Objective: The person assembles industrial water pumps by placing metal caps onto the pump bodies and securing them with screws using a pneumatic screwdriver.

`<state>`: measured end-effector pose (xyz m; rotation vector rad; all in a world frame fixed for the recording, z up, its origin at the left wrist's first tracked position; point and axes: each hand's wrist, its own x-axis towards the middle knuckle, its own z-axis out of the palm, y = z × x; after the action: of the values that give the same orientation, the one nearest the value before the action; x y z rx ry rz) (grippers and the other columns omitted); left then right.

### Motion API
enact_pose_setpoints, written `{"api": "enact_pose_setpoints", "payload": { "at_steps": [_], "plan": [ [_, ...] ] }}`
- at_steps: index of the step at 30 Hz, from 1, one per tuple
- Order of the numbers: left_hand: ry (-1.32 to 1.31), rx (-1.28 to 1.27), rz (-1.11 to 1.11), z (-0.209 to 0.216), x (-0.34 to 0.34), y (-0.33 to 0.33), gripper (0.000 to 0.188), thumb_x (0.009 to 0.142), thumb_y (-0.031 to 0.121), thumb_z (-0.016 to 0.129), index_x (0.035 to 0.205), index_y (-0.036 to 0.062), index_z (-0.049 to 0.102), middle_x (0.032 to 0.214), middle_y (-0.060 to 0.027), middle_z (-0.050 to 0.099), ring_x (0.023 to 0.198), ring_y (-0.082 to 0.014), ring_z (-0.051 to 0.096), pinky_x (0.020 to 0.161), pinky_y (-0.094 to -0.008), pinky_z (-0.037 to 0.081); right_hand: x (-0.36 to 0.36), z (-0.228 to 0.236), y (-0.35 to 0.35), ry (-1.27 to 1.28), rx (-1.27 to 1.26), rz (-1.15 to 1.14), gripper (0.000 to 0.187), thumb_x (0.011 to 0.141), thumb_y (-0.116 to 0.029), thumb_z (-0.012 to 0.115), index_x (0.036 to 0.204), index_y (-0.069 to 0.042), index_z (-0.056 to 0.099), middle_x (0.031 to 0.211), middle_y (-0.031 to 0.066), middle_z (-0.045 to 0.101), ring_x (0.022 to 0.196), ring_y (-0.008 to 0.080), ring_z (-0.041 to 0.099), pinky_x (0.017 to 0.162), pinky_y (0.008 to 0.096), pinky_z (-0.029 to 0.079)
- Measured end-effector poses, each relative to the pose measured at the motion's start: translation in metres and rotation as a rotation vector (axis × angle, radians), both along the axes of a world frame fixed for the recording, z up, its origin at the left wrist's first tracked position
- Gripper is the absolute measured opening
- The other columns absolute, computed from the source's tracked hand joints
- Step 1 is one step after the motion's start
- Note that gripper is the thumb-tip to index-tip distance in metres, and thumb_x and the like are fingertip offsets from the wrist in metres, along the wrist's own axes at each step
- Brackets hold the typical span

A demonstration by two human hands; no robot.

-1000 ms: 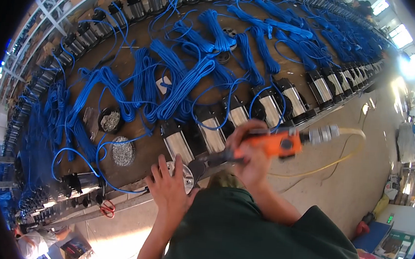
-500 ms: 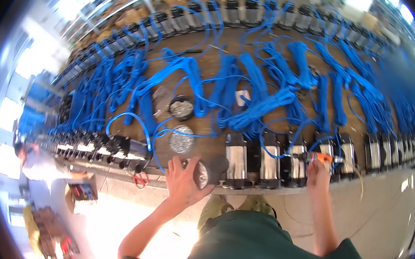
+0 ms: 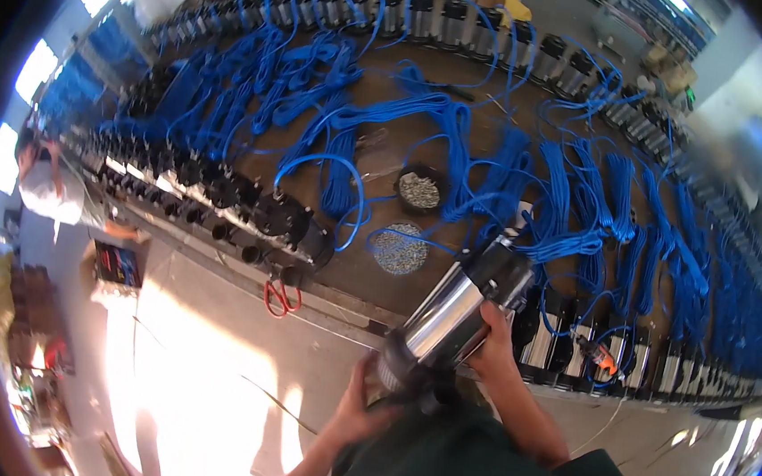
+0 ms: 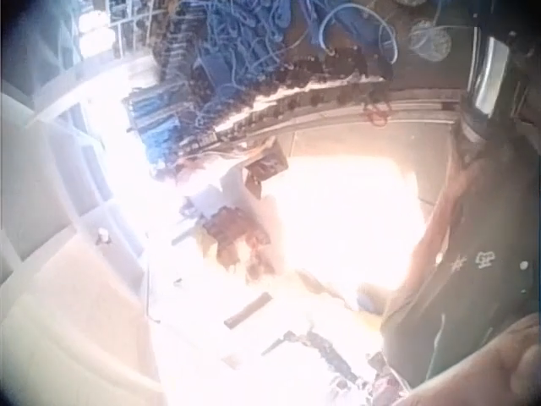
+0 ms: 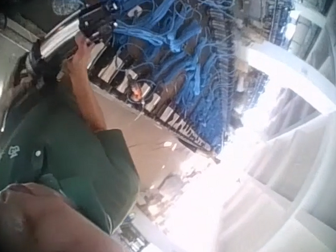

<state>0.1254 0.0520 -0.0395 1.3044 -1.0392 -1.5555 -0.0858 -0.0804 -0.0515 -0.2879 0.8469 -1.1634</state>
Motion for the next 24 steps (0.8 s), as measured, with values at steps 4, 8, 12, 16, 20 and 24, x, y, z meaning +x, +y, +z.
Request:
{"api": "enact_pose_setpoints", "payload": {
  "at_steps": [4,8,12,16,20,24],
  "plan": [
    [0.974,0.658,-0.011,-0.045,0.018,-0.055,0.061,0.087,0.025,0.067,0.136,0.0004,0.038,0.118,-0.0176,0.057,0.100,-0.0261,0.060,0.085,-0.0396,0.051,0.009,-0.031,-0.005,0.494,-0.360,-0.075,0.061,0.063,0.002,0.081,0.116,-0.003,0.052,0.107,0.0082,0.062,0.091,0.0210,0.064,0.077,0.0352,0.056],
    [0.434,0.496,-0.198,-0.133,-0.008,-0.107,0.048,0.086,0.023,0.069,0.123,-0.0012,0.050,0.102,-0.0118,0.064,0.087,-0.0193,0.062,0.073,-0.0361,0.052,0.033,-0.051,-0.017,0.836,-0.535,-0.087,0.084,0.059,-0.006,0.089,0.126,-0.003,0.040,0.116,0.0125,0.058,0.099,0.0235,0.063,0.082,0.0363,0.055],
    [-0.187,0.037,-0.082,-0.190,-0.027,-0.125,0.043,0.083,0.019,0.071,0.115,-0.0014,0.051,0.094,-0.0123,0.066,0.083,-0.0241,0.064,0.072,-0.0379,0.052,0.022,-0.088,-0.023,1.164,-0.698,0.059,0.086,0.060,-0.016,0.090,0.128,-0.002,0.038,0.119,0.0145,0.055,0.109,0.0267,0.058,0.091,0.0410,0.051],
    [-0.283,-0.084,0.086,-0.195,-0.038,-0.122,0.042,0.082,0.020,0.073,0.111,-0.0013,0.051,0.098,-0.0150,0.066,0.087,-0.0286,0.064,0.076,-0.0389,0.051,0.009,-0.078,-0.018,1.178,-0.497,0.192,0.089,0.060,-0.020,0.090,0.129,-0.003,0.037,0.121,0.0151,0.055,0.111,0.0279,0.056,0.094,0.0428,0.048],
    [-0.195,-0.107,0.077,-0.222,-0.041,-0.120,0.046,0.082,0.020,0.074,0.115,-0.0001,0.049,0.101,-0.0140,0.066,0.088,-0.0280,0.065,0.075,-0.0374,0.051,-0.049,-0.063,-0.045,1.157,-0.533,0.555,0.076,0.070,-0.016,0.083,0.131,-0.001,0.040,0.125,0.0147,0.054,0.109,0.0253,0.057,0.092,0.0401,0.050],
    [-0.205,0.157,-0.003,-0.248,-0.002,-0.132,0.049,0.085,0.020,0.071,0.121,0.0004,0.044,0.098,-0.0153,0.065,0.076,-0.0234,0.065,0.061,-0.0344,0.053,-0.070,-0.056,-0.148,0.967,-0.181,0.617,0.038,0.088,-0.025,0.063,0.117,0.000,0.058,0.107,0.0081,0.064,0.091,0.0149,0.058,0.075,0.0317,0.049]
  ]
}}
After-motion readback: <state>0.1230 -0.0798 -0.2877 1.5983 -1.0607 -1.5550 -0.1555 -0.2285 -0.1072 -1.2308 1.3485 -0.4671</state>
